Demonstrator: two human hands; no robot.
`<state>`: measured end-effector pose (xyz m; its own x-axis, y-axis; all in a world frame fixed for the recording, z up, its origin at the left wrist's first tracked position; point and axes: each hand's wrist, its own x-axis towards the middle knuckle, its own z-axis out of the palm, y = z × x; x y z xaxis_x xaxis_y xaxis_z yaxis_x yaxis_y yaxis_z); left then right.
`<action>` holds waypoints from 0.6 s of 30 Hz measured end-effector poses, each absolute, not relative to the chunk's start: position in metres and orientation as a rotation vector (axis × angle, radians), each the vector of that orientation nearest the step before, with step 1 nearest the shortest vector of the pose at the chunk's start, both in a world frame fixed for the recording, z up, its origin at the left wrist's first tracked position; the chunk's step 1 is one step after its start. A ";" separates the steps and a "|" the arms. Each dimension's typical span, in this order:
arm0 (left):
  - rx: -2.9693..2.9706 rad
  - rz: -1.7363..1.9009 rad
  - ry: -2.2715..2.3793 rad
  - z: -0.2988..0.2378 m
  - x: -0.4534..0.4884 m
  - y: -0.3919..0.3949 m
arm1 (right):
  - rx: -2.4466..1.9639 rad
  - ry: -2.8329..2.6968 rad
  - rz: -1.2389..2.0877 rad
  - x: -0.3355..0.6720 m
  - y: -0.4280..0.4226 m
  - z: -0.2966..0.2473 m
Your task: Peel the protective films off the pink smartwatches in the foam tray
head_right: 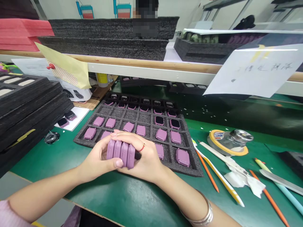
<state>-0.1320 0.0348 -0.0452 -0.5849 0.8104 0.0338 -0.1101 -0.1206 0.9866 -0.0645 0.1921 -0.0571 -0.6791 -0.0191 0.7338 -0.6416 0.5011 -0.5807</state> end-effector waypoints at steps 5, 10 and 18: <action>0.849 1.712 1.531 -0.042 -0.134 0.037 | 0.559 -2.046 1.241 -0.065 0.195 -0.060; 0.918 1.634 1.495 -0.042 -0.139 0.038 | 0.531 -2.094 1.172 -0.065 0.195 -0.061; 0.795 1.674 1.518 -0.040 -0.134 0.038 | 0.462 -2.119 1.204 -0.062 0.189 -0.059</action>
